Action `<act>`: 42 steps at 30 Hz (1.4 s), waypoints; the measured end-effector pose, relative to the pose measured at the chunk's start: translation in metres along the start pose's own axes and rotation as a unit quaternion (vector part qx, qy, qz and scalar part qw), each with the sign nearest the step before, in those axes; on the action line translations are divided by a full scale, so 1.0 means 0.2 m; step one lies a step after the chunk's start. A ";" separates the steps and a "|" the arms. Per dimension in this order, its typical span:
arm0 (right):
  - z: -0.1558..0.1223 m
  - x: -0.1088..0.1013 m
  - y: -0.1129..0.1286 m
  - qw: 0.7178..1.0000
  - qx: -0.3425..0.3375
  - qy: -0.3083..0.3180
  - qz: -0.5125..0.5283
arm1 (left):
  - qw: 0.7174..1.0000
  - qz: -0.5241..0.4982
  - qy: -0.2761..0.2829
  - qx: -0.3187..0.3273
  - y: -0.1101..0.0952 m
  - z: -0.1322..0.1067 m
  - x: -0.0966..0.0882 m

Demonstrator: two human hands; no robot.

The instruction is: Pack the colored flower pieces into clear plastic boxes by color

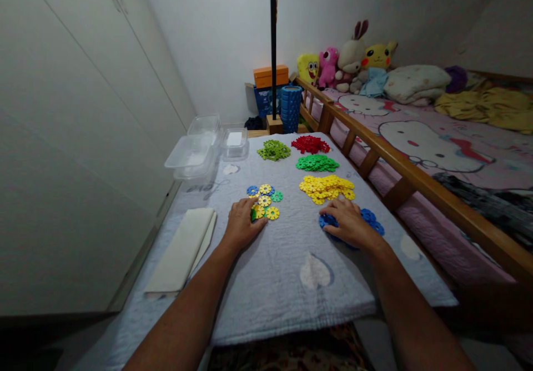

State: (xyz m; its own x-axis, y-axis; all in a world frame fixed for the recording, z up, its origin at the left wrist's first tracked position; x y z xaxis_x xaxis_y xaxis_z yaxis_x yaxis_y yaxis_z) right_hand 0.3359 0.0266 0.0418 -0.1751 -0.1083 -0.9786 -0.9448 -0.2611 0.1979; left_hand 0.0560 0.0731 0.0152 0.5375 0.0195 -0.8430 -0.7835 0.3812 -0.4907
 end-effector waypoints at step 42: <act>0.47 -0.16 -0.02 0.994 0.093 0.010 -0.051 | 0.999 -0.018 0.028 -0.028 0.08 0.01 -0.04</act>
Point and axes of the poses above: each hand's wrist, its own z-axis towards the middle knuckle, its own x-axis out of the palm, y = z × x, the point moved 9 cm from there along z, towards the middle knuckle, and after that the axes turned 6 degrees about y, right-handed, at the moved point
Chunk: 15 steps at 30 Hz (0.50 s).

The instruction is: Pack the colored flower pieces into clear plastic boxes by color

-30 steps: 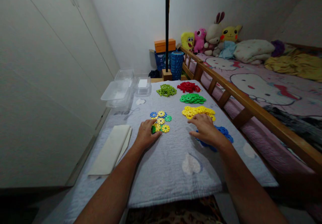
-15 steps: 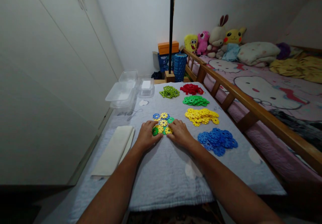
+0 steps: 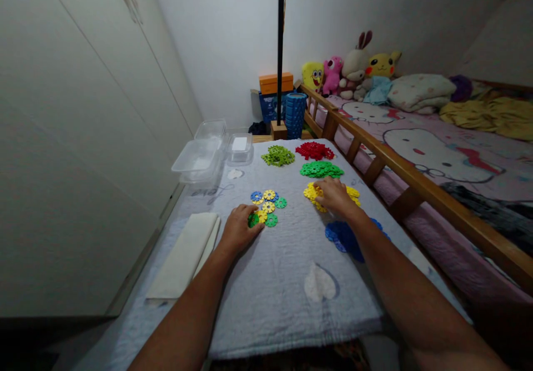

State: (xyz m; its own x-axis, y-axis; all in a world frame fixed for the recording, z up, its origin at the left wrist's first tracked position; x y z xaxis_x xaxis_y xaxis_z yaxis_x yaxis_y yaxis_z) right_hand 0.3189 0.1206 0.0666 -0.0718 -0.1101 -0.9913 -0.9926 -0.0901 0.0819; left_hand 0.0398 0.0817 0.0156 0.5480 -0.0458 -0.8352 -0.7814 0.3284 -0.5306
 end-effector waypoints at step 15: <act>0.06 -0.02 -0.01 0.997 0.028 -0.041 -0.059 | 1.000 -0.017 0.013 0.004 0.01 0.00 -0.03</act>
Point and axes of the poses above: each hand's wrist, its own z-axis towards the middle knuckle, its own x-axis out of the palm, y = z × x, the point moved 9 cm from there along z, towards the middle knuckle, and after that the axes turned 6 degrees about y, right-handed, at the moved point
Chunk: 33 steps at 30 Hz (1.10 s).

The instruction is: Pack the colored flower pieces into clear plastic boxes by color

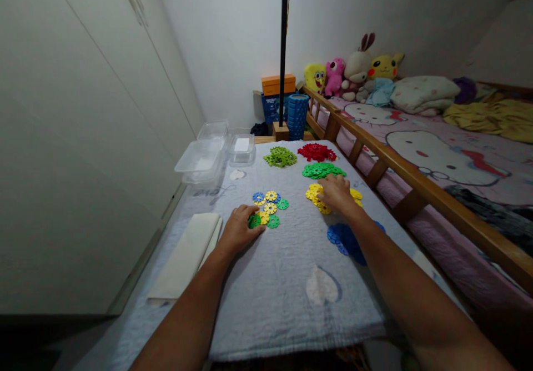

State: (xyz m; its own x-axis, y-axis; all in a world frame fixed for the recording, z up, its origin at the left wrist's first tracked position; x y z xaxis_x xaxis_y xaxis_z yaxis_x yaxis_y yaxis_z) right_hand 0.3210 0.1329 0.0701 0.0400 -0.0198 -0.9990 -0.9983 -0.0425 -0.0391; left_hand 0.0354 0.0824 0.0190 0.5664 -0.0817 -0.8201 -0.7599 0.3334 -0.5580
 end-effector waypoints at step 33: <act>-0.03 0.22 0.62 0.894 -0.169 -0.119 0.396 | 0.997 0.014 -0.076 -0.026 0.02 0.01 0.01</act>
Point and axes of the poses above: each hand's wrist, its own z-axis towards the middle knuckle, its own x-axis out of the palm, y = z × x, the point moved 9 cm from there along z, towards the middle knuckle, and after that the axes turned 6 degrees about y, right-handed, at the moved point
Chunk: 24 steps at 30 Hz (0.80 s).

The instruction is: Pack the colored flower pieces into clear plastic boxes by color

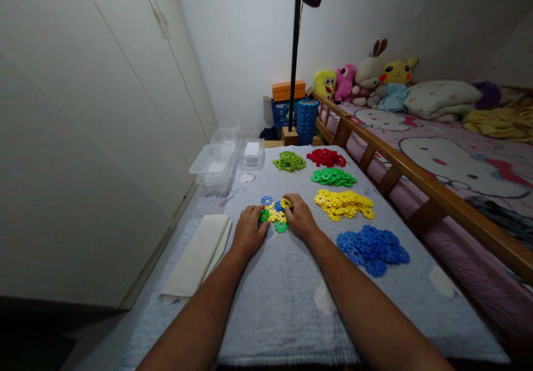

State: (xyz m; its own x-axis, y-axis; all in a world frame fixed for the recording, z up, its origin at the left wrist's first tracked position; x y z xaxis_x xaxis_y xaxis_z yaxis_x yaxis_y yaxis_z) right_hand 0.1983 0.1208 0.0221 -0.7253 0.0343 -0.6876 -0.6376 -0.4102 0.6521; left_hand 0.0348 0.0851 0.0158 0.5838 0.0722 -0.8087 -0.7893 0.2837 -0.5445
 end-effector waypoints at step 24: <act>-0.02 -0.08 -0.08 0.994 0.058 -0.088 0.033 | 0.993 0.017 0.108 -0.034 -0.06 0.08 0.12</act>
State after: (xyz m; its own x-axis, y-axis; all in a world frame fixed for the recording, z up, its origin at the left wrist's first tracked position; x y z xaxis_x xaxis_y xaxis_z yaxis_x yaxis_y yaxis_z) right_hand 0.2219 0.1230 0.0209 -0.7937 0.1739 -0.5830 -0.6061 -0.3084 0.7332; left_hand 0.0622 0.0988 0.0063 0.5073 -0.1286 -0.8521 -0.8236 0.2185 -0.5233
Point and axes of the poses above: each hand's wrist, its own z-axis towards the middle knuckle, its own x-axis out of the palm, y = z × x, the point moved 9 cm from there along z, towards the middle knuckle, and after that the axes turned 6 degrees about y, right-handed, at the moved point
